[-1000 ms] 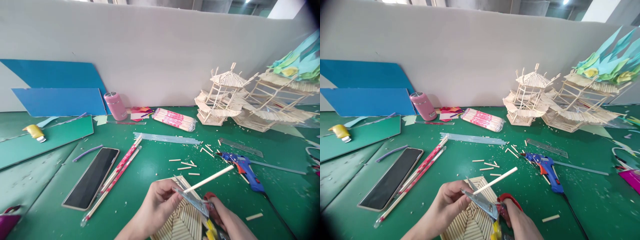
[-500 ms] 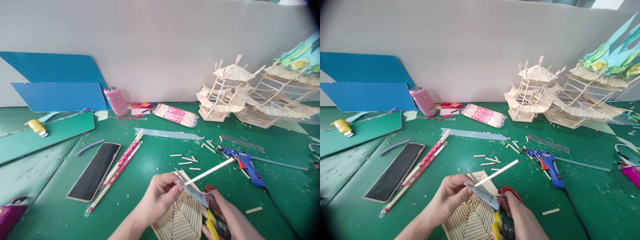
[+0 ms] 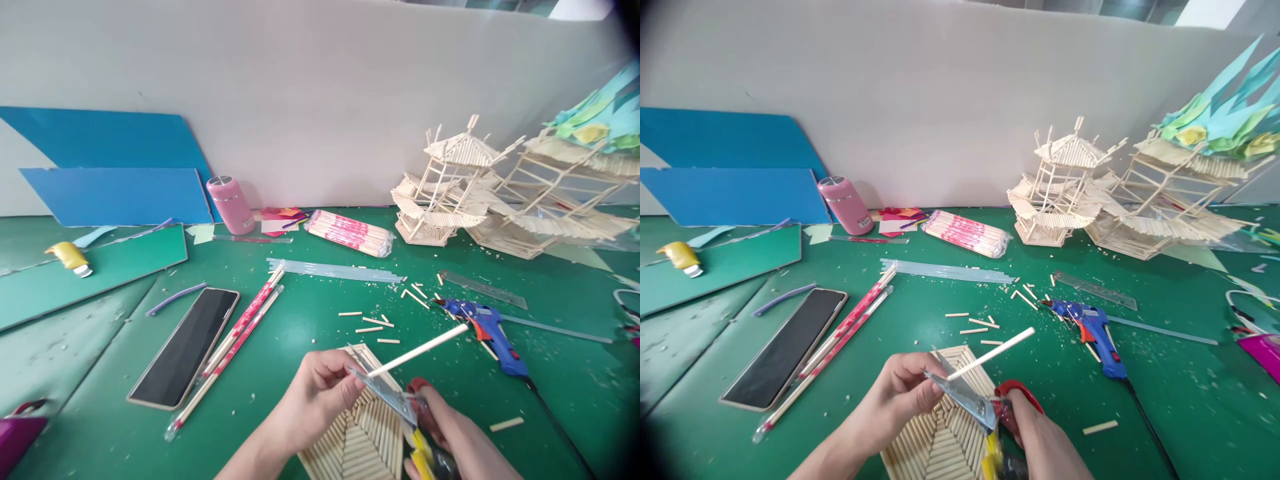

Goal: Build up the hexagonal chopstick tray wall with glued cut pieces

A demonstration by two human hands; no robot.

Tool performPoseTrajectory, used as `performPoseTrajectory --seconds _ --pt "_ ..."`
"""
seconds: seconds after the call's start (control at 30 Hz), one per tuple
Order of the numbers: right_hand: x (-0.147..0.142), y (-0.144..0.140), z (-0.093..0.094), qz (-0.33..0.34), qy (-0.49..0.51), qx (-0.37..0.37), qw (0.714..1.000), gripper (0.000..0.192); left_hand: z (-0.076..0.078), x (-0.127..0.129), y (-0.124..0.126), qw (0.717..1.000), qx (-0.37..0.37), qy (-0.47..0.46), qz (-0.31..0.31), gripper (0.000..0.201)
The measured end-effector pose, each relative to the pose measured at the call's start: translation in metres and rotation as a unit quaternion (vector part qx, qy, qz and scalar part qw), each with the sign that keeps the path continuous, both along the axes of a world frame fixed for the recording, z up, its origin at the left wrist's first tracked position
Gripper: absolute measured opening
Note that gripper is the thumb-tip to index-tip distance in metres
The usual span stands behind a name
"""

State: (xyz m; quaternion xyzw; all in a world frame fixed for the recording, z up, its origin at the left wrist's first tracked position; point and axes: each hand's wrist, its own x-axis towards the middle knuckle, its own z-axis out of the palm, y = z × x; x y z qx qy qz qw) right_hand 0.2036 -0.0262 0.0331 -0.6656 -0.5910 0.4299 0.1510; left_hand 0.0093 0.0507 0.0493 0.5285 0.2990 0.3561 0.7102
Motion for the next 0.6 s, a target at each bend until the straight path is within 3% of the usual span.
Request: performPoseTrajectory --seconds 0.1,0.23,0.33,0.47,0.6 --pt "-0.001 0.000 -0.005 -0.010 -0.003 0.014 1.000 0.041 -0.005 0.003 -0.002 1.000 -0.004 0.001 0.019 0.026" --pt "0.000 0.002 0.008 0.001 0.017 0.024 1.000 0.047 -0.009 0.005 -0.006 0.998 0.016 0.015 0.062 0.022" --pt "0.005 0.003 0.014 0.002 0.011 0.011 1.000 0.052 -0.005 0.002 -0.003 0.999 0.012 0.007 0.030 0.025" --pt "0.011 0.002 0.008 -0.006 0.010 0.000 1.000 0.050 -0.002 0.000 0.001 1.000 0.004 -0.001 -0.019 0.033" --pt "0.010 0.003 0.002 -0.011 0.017 -0.004 1.000 0.047 -0.006 0.005 0.000 0.998 0.052 0.032 0.021 0.028"
